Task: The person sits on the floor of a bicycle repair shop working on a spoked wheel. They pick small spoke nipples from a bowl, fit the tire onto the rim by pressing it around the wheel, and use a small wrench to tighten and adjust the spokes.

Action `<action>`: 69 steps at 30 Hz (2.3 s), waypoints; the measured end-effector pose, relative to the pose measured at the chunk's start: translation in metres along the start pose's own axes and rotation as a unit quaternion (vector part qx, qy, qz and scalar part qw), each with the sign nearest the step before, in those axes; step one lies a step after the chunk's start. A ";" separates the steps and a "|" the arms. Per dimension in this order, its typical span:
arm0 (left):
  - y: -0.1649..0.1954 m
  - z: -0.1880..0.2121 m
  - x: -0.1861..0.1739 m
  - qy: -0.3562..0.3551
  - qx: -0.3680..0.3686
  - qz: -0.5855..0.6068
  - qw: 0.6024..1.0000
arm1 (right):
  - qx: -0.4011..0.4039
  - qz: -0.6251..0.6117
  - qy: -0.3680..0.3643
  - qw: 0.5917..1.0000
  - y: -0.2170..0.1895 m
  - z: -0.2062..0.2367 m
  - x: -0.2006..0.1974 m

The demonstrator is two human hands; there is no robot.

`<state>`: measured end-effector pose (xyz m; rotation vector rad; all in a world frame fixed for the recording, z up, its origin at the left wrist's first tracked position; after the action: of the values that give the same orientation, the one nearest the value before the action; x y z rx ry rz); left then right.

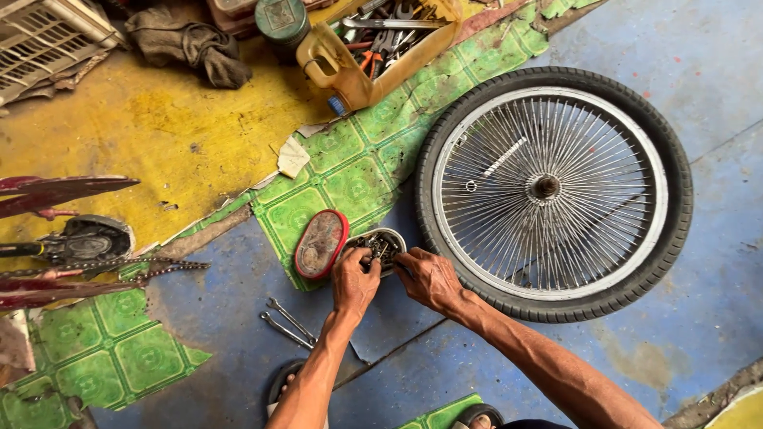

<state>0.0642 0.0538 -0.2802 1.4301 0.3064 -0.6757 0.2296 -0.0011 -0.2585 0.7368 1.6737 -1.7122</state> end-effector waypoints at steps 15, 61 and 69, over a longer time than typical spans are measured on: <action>0.003 -0.003 -0.001 -0.036 -0.055 -0.043 0.997 | -0.012 0.129 -0.018 0.991 -0.004 -0.013 0.004; -0.015 -0.004 -0.018 -0.033 -0.023 0.199 0.979 | 0.073 0.114 -0.227 0.964 0.008 -0.011 0.007; -0.026 0.013 -0.027 0.041 -0.041 0.070 0.996 | -0.046 0.088 -0.201 0.975 -0.010 -0.009 0.006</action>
<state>0.0248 0.0475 -0.2836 1.3892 0.2913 -0.4864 0.2183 0.0077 -0.2570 0.4428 1.3546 -1.5274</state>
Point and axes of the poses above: each hand's wrist, its own z-axis away from the middle knuckle, its own x-axis out of the palm, y = z × x, the point moved 2 cm from there along -z, towards the middle knuckle, and after that the axes turned 2 degrees about z, right-handed, at the moved point
